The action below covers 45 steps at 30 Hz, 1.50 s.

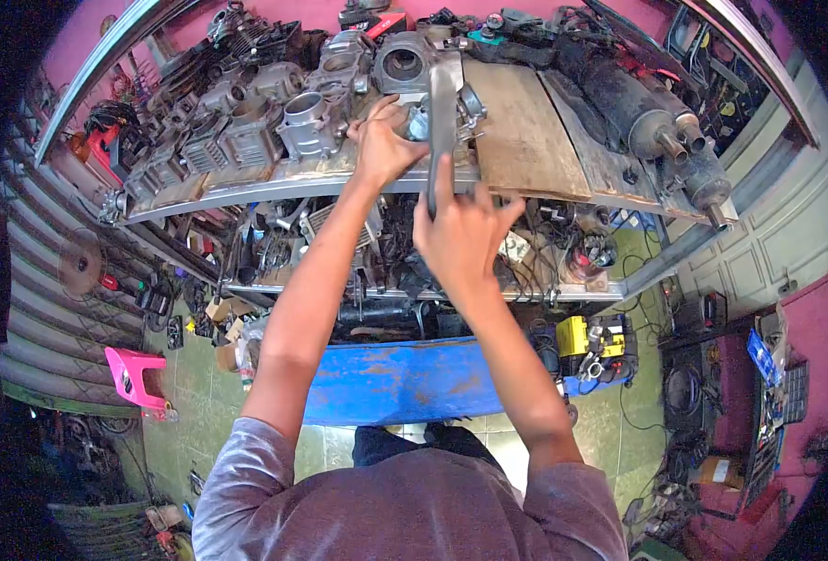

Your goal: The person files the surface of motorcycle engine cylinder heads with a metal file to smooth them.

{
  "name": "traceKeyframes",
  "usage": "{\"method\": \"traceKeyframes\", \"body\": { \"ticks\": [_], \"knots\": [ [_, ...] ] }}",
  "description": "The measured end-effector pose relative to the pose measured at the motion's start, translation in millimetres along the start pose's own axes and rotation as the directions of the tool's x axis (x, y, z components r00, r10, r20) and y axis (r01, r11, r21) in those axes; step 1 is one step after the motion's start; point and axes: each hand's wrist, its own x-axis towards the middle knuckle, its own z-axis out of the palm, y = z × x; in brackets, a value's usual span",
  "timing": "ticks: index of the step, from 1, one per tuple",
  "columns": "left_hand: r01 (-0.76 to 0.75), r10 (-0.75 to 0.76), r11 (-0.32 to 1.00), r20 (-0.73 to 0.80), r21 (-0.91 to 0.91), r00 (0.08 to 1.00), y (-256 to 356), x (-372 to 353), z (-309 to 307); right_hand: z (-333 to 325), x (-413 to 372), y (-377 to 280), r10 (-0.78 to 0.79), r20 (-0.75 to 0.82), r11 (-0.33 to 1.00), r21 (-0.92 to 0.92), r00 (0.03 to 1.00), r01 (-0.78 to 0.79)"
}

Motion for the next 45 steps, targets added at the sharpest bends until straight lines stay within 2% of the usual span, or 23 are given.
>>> {"method": "traceKeyframes", "body": {
  "ticks": [3,5,7,9,11,13,15,16,19,20,21,24,27,29,30,31,33,36,39,40,41,43,45],
  "knots": [
    [-0.001,0.001,1.000,0.002,-0.027,1.000,2.6,4.1,-2.2,1.0,-22.4,7.3,-0.047,-0.007,0.993,0.113,0.999,0.047],
    [0.000,0.000,0.999,0.010,-0.036,1.000,2.1,-5.8,-1.9,-0.3,2.7,3.6,-0.037,-0.053,0.997,0.063,0.998,0.040],
    [-0.012,0.013,1.000,0.032,-0.028,0.999,-2.9,-0.4,0.6,1.7,26.0,-1.8,0.088,0.082,0.996,-0.018,0.993,-0.087],
    [-0.035,0.035,0.999,-0.020,-0.022,0.999,-7.4,-0.3,8.8,5.7,18.4,-3.1,0.066,0.054,0.997,-0.053,0.996,-0.064],
    [-0.042,0.042,0.999,-0.069,-0.005,0.997,-12.1,0.0,14.4,-0.4,-10.4,-5.0,-0.032,0.042,0.992,0.125,0.999,0.027],
    [-0.087,0.088,0.996,-0.092,0.014,0.992,-4.3,4.1,4.7,-3.8,-9.8,1.5,-0.085,-0.013,0.985,0.150,0.996,0.086],
    [0.006,-0.006,1.000,0.030,0.004,1.000,5.8,-0.6,-5.8,-2.0,5.6,11.6,-0.045,-0.066,0.999,-0.004,0.997,0.045],
    [0.008,-0.008,1.000,0.012,0.018,1.000,6.7,-1.0,-4.6,4.1,14.6,15.5,0.017,-0.031,1.000,0.008,0.999,-0.017],
    [0.017,-0.017,1.000,0.020,0.015,1.000,7.4,-0.8,-5.1,-0.4,17.8,8.6,-0.013,-0.053,0.999,-0.031,0.998,0.012],
    [0.014,-0.015,1.000,0.017,0.014,1.000,8.2,-1.7,-4.8,-9.8,7.0,5.9,-0.055,-0.041,0.998,-0.015,0.998,0.055],
    [0.007,-0.007,1.000,0.000,0.025,1.000,7.0,-2.9,-2.2,-9.8,-11.3,6.3,-0.030,0.005,0.988,0.150,1.000,0.029],
    [-0.011,0.012,0.999,-0.022,0.032,1.000,0.1,4.2,0.7,-31.5,-4.4,14.1,-0.001,0.092,0.977,0.210,0.996,-0.018],
    [-0.012,0.012,1.000,0.018,0.002,1.000,4.8,0.6,-3.6,-19.1,13.6,27.4,0.046,-0.028,0.990,0.137,0.999,-0.042],
    [0.015,-0.017,0.999,0.041,0.051,0.999,8.1,0.1,-4.7,-2.4,-0.9,36.2,-0.030,-0.084,0.996,0.082,0.996,0.037],
    [0.007,-0.009,0.999,0.035,0.048,0.999,7.0,-0.2,-3.0,-2.5,-19.2,39.7,-0.004,-0.084,0.987,0.162,0.996,0.018],
    [-0.017,0.017,0.999,0.000,0.045,1.000,4.1,-2.7,-0.3,-13.8,-32.9,39.2,0.036,0.026,0.980,0.193,0.999,-0.041],
    [-0.041,0.043,0.998,-0.036,0.046,0.998,0.4,-0.1,0.9,-30.5,-30.9,42.4,0.064,0.081,0.975,0.206,0.995,-0.079],
    [0.021,-0.022,1.000,0.056,0.020,0.998,5.9,-2.2,-4.7,-13.4,7.6,45.4,0.079,-0.033,0.981,0.178,0.996,-0.071],
    [0.007,-0.010,0.998,0.031,0.067,0.999,1.8,-1.4,0.2,11.7,-15.9,46.1,0.007,-0.145,0.990,0.143,0.989,0.014],
    [-0.014,0.013,0.998,0.009,0.069,1.000,-2.6,-2.5,3.5,2.7,-34.0,40.6,0.069,-0.036,0.969,0.242,0.997,-0.058],
    [-0.015,0.016,0.997,-0.002,0.071,1.000,-2.8,-0.5,2.6,-6.9,-50.2,39.4,0.091,0.058,0.971,0.215,0.994,-0.102],
    [-0.019,0.017,0.998,0.032,0.060,0.999,-2.6,-1.3,1.5,-24.6,-42.4,40.8,0.084,0.066,0.978,0.184,0.994,-0.095],
    [-0.006,0.006,1.000,0.004,0.018,1.000,3.0,-2.0,-0.1,-14.0,-16.8,48.5,0.069,-0.069,0.978,0.200,0.995,-0.054]
  ]
}}
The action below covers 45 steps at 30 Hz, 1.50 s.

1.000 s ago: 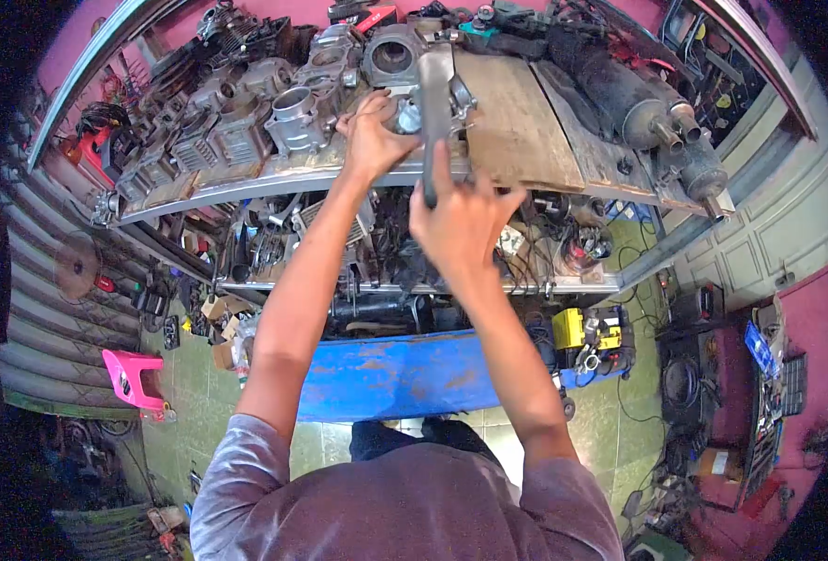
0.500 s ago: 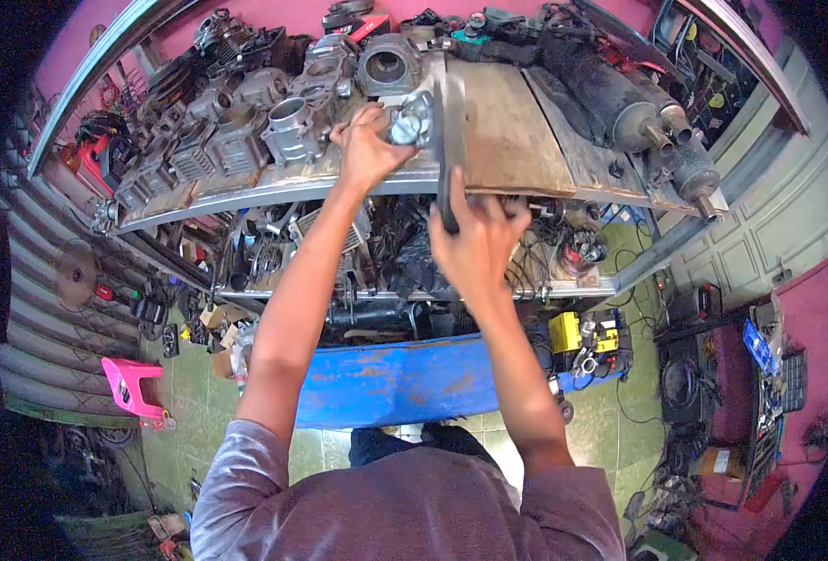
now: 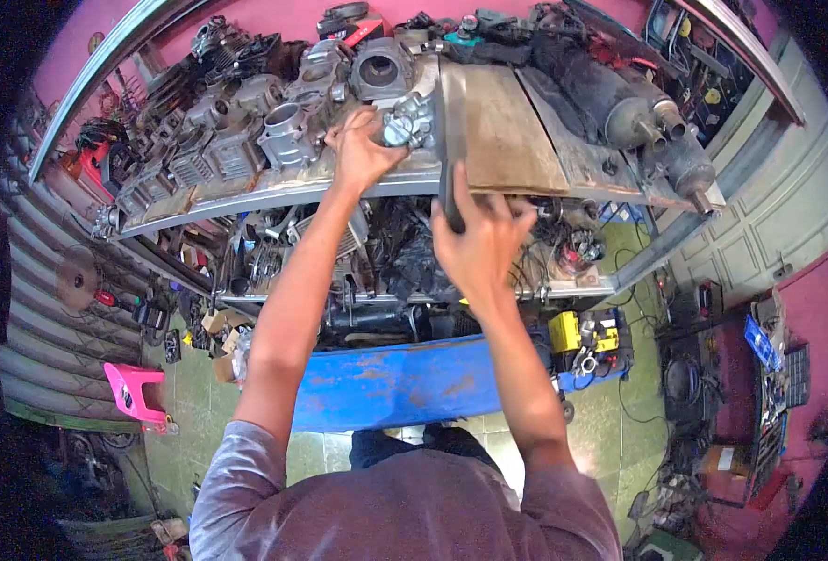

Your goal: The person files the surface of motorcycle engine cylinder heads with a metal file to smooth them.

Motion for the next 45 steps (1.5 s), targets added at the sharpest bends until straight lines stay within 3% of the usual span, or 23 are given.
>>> {"method": "traceKeyframes", "body": {
  "ticks": [6,8,10,13,15,16,18,20,22,24,27,30,34,37,40,42,45],
  "knots": [
    [-0.044,0.045,0.998,-0.052,0.039,0.998,-4.5,2.6,-0.7,-1.9,-29.3,11.8,-0.006,0.126,1.000,-0.018,0.992,0.008],
    [0.021,-0.021,1.000,0.155,0.003,0.988,1.4,1.6,-15.5,-15.2,-31.3,13.5,0.021,0.156,0.999,-0.036,0.987,-0.015],
    [0.009,-0.011,1.000,0.170,0.009,0.985,0.3,-2.5,-16.5,-19.3,-24.7,14.8,0.042,0.139,0.999,-0.021,0.989,-0.040],
    [0.080,-0.067,0.994,0.168,-0.077,0.984,-3.1,-0.3,-14.2,-17.5,-24.0,15.1,0.142,0.090,0.988,0.044,0.986,-0.147],
    [0.248,-0.217,0.964,0.252,-0.095,0.943,-1.7,5.6,-14.4,-16.1,-25.1,16.9,0.218,0.070,0.970,0.091,0.973,-0.224],
    [0.253,-0.222,0.963,0.253,-0.095,0.942,-0.1,7.4,-18.0,-16.3,-26.4,17.9,0.235,0.084,0.965,0.103,0.968,-0.243],
    [0.374,-0.267,0.911,0.438,-0.177,0.858,1.7,12.1,-25.7,-15.9,-29.4,20.7,0.253,0.101,0.958,0.114,0.962,-0.263],
    [0.355,-0.251,0.909,0.392,-0.219,0.885,-2.1,10.2,-20.6,-13.4,-29.3,23.2,0.258,0.109,0.955,0.120,0.960,-0.270],
    [0.340,-0.225,0.864,0.320,-0.372,0.921,-2.6,9.2,-19.3,-12.9,-26.3,22.1,0.296,0.102,0.935,0.171,0.950,-0.310],
    [0.335,-0.233,0.862,0.288,-0.381,0.929,2.6,6.8,-18.4,-11.7,-24.3,20.7,0.332,0.100,0.911,0.223,0.938,-0.347],
    [0.035,-0.031,0.979,0.024,-0.199,0.999,18.4,6.4,-19.8,-9.3,-18.3,19.9,0.286,0.108,0.915,0.265,0.952,-0.304],
    [-0.040,0.035,0.990,-0.045,-0.135,0.998,18.4,7.3,-11.2,-9.5,-11.0,14.5,0.295,0.103,0.918,0.247,0.950,-0.311],
    [0.031,-0.061,0.941,-0.081,-0.336,0.995,4.6,3.4,5.7,-8.0,11.0,7.8,0.155,0.088,0.954,0.244,0.984,-0.172],
    [0.022,-0.043,0.975,-0.093,-0.220,0.995,0.4,1.7,9.6,4.1,24.1,6.3,-0.045,0.130,0.993,0.113,0.991,0.031],
    [0.157,-0.162,0.963,-0.004,-0.218,0.987,-1.2,2.8,16.5,13.4,40.2,1.9,-0.101,0.193,0.995,0.001,0.976,0.102],
    [0.164,-0.167,0.964,0.001,-0.208,0.986,-1.5,4.6,16.6,18.1,45.6,1.2,-0.128,0.183,0.991,-0.019,0.975,0.134],
    [0.217,-0.218,0.918,0.032,-0.333,0.975,-0.2,11.2,15.3,21.1,47.3,3.3,-0.085,0.226,0.991,-0.083,0.971,0.106]
  ]
}}
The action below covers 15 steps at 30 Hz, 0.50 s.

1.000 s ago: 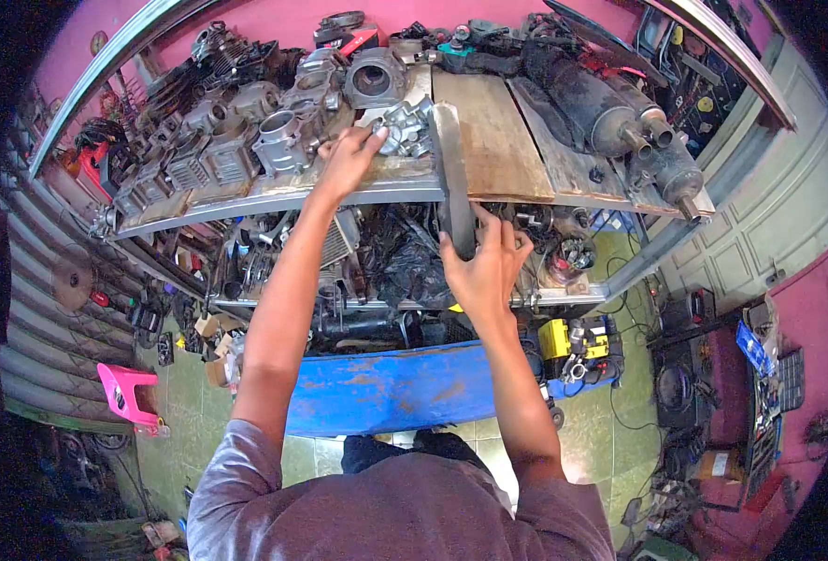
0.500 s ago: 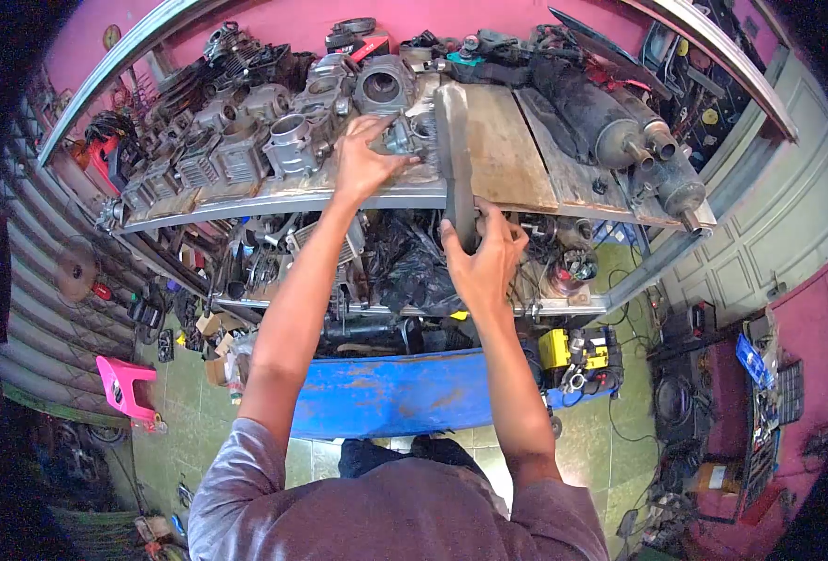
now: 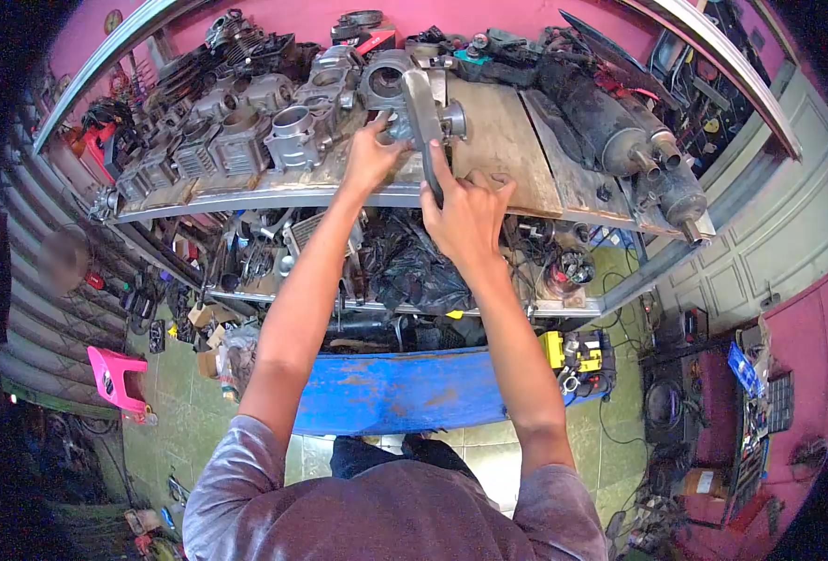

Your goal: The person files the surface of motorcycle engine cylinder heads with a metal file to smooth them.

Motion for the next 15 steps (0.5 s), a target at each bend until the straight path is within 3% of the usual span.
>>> {"method": "traceKeyframes", "body": {
  "ticks": [3,5,6,9,11,15],
  "knots": [
    [0.007,-0.007,0.998,0.004,0.067,1.000,0.4,5.9,-3.0,4.7,-0.7,4.6,-0.012,0.009,1.000,0.004,1.000,0.012],
    [0.141,-0.144,0.989,0.152,0.032,0.978,12.0,6.8,-9.7,5.9,-1.3,4.2,-0.015,-0.031,0.998,0.053,0.999,0.017],
    [0.142,-0.145,0.989,0.154,0.033,0.977,13.3,4.4,-10.0,4.3,-1.7,3.4,-0.013,-0.030,0.998,0.053,0.999,0.014],
    [0.092,-0.089,0.995,0.124,-0.024,0.988,14.6,1.7,-9.2,-5.3,4.0,-1.7,0.022,0.006,0.998,0.059,1.000,-0.022],
    [-0.147,0.147,0.986,0.010,0.077,0.989,10.4,-1.4,-4.8,-12.6,9.7,-6.8,0.016,-0.028,0.996,0.084,0.999,-0.014],
    [-0.216,0.215,0.971,0.026,0.104,0.976,19.8,-1.6,-4.3,-10.6,11.9,-10.7,-0.018,-0.086,0.998,0.060,0.996,0.023]
  ]
}}
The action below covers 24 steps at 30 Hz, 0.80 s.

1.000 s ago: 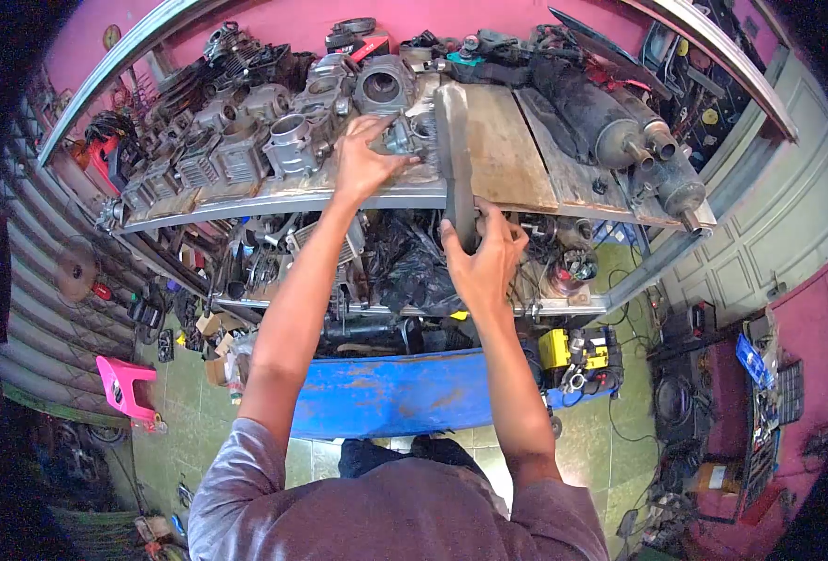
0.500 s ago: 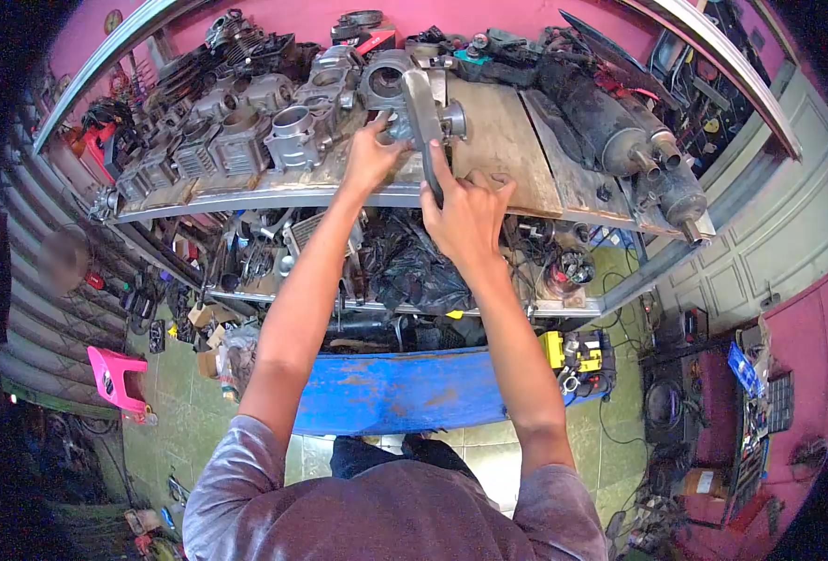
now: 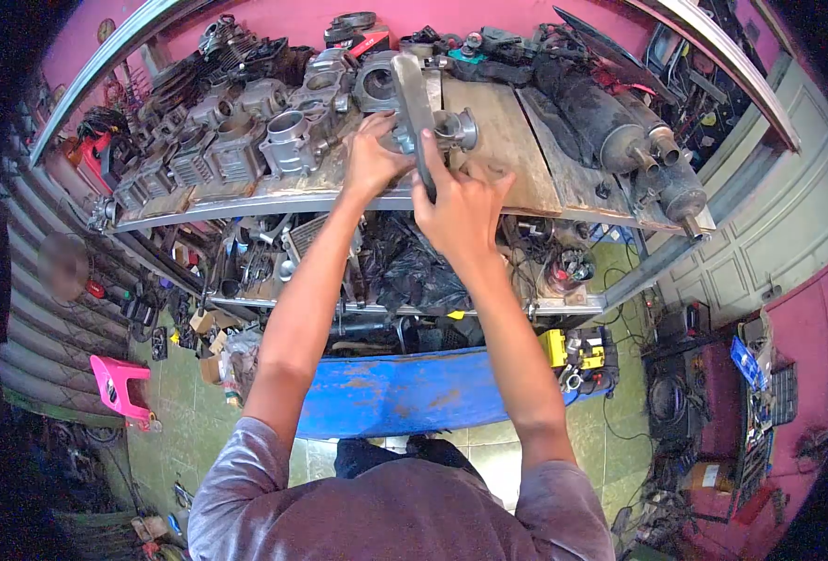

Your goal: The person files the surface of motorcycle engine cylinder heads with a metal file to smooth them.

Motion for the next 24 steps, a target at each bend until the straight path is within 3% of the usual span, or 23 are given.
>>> {"method": "traceKeyframes", "body": {
  "ticks": [2,5,6,10,12,17,20,24],
  "knots": [
    [0.035,-0.035,0.999,-0.051,0.007,0.998,-2.5,1.0,4.3,-0.6,-25.0,-5.3,-0.009,-0.004,0.991,-0.130,1.000,0.009],
    [0.104,-0.104,0.995,-0.029,0.002,0.994,-14.1,1.4,9.3,3.7,-71.6,-0.7,-0.063,0.031,0.998,-0.003,0.998,0.063],
    [0.108,-0.108,0.994,-0.030,0.005,0.994,-13.5,2.2,8.3,-0.2,-73.6,-4.5,-0.076,0.066,0.996,0.049,0.995,0.073],
    [0.012,-0.011,1.000,-0.033,0.029,0.999,-2.7,-2.6,4.6,0.8,-38.2,-7.9,-0.004,-0.021,0.997,-0.072,1.000,0.003],
    [0.007,-0.006,1.000,-0.035,0.028,0.999,-3.1,-1.8,4.2,3.1,-39.6,-4.7,-0.053,-0.062,0.995,-0.092,0.997,0.047],
    [0.017,-0.018,1.000,-0.022,-0.009,1.000,-3.1,0.2,1.9,0.7,-81.4,-3.7,-0.062,0.005,0.997,0.039,0.998,0.062],
    [-0.013,0.013,1.000,-0.033,-0.004,0.999,0.7,-4.3,1.8,2.9,-50.9,-5.3,-0.111,-0.074,0.994,-0.011,0.991,0.111],
    [0.028,-0.028,1.000,-0.044,-0.010,0.999,-6.8,-2.7,5.8,15.9,-69.9,-1.2,-0.151,-0.015,0.988,-0.015,0.988,0.151]
  ]
}}
